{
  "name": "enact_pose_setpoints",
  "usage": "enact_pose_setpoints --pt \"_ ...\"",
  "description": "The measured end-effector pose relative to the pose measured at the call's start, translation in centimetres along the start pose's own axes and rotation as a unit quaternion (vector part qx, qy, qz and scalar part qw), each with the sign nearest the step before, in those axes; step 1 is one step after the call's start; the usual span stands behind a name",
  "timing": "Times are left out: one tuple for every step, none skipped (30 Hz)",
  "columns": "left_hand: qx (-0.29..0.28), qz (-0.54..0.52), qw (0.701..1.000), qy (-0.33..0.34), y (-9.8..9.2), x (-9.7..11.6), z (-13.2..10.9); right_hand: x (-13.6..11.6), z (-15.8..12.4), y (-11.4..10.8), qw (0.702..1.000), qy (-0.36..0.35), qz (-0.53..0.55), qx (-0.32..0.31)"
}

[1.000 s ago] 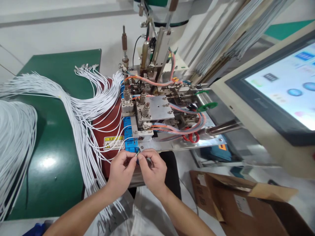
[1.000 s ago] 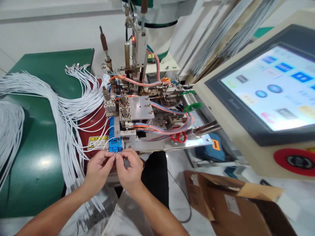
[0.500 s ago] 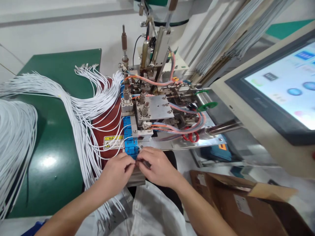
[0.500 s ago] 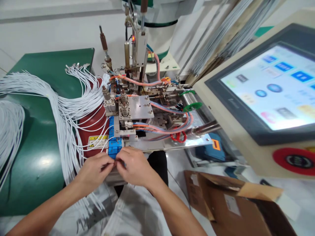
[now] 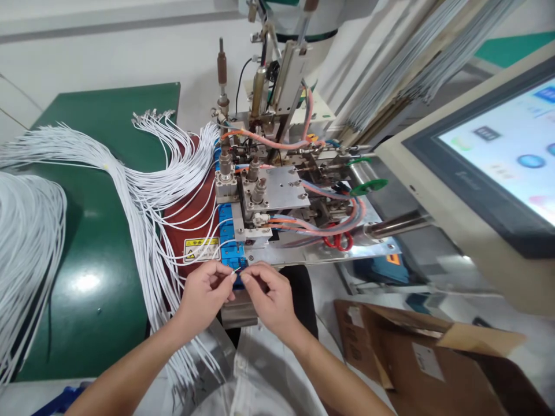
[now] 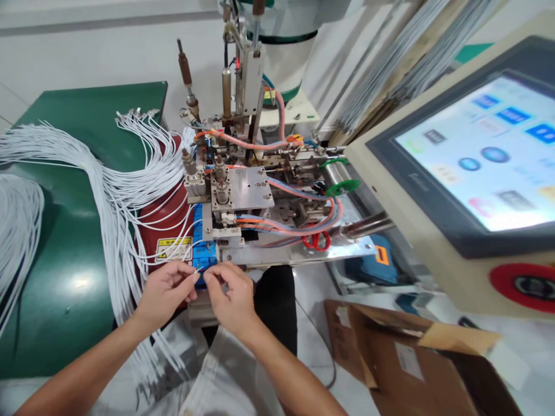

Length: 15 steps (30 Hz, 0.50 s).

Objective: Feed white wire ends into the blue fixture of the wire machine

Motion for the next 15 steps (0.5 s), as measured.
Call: enact_pose_setpoints --pt "0.000 0.001 1.000 -0.002 0.0 -0.1 0.0 0.3 0.1 -0.2 1.000 0.019 0.015 0.011" --pt "0.000 0.002 1.000 -0.005 0.0 -0.1 0.1 0.5 0.1 -0.3 0.998 0.040 0.034 0.022" --pt "-0.003 0.003 1.000 -0.007 0.1 -0.2 0.1 0.7 0.2 -0.3 0.996 0.061 0.055 0.029" --pt "-0.005 0.004 1.000 -0.008 0.1 -0.2 0.1 0.9 0.3 -0.3 0.993 0.081 0.074 0.033" --pt "-0.007 0.006 1.000 -0.008 0.1 -0.2 0.1 1.1 0.3 -0.1 0.991 0.100 0.088 0.034" --pt "-0.009 0.010 1.000 -0.007 0.2 -0.1 0.0 1.2 0.4 0.0 0.988 0.115 0.098 0.034" --pt "-0.010 0.015 1.000 -0.006 0.2 -0.1 0.0 1.3 0.4 0.2 0.986 0.125 0.104 0.033" --pt "-0.012 0.021 1.000 -0.006 0.3 -0.1 0.0 1.3 0.3 0.3 0.985 0.132 0.105 0.032" --pt "-0.014 0.027 1.000 -0.006 0.3 -0.2 0.0 1.3 0.3 0.3 0.985 0.134 0.102 0.031" --pt "-0.016 0.033 0.999 -0.005 0.4 -0.2 0.0 1.2 0.2 0.3 0.987 0.132 0.091 0.028" --pt "-0.019 0.040 0.999 -0.004 0.4 -0.2 0.0 1.1 0.2 0.3 0.989 0.123 0.074 0.022" --pt "-0.020 0.050 0.999 -0.001 0.3 -0.2 0.0 1.0 0.2 0.2 0.993 0.107 0.051 0.014" --pt "-0.021 0.066 0.998 0.006 0.2 -0.1 0.0 0.9 0.2 0.0 0.996 0.085 0.024 0.002" --pt "-0.018 0.091 0.995 0.019 0.1 0.1 0.1 0.8 0.3 -0.1 0.998 0.063 -0.002 -0.011" --pt "-0.012 0.128 0.991 0.040 -0.2 0.3 0.1 0.8 0.3 -0.3 0.998 0.044 -0.025 -0.021"
Point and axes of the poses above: each hand's wrist, its own z-axis towards the middle knuckle, its own y-axis out of the palm, x = y × z, the point moved 5 cm from there along z, towards the middle knuckle, and after that the axes turned 14 degrees about -y, right-handed, at the moved point
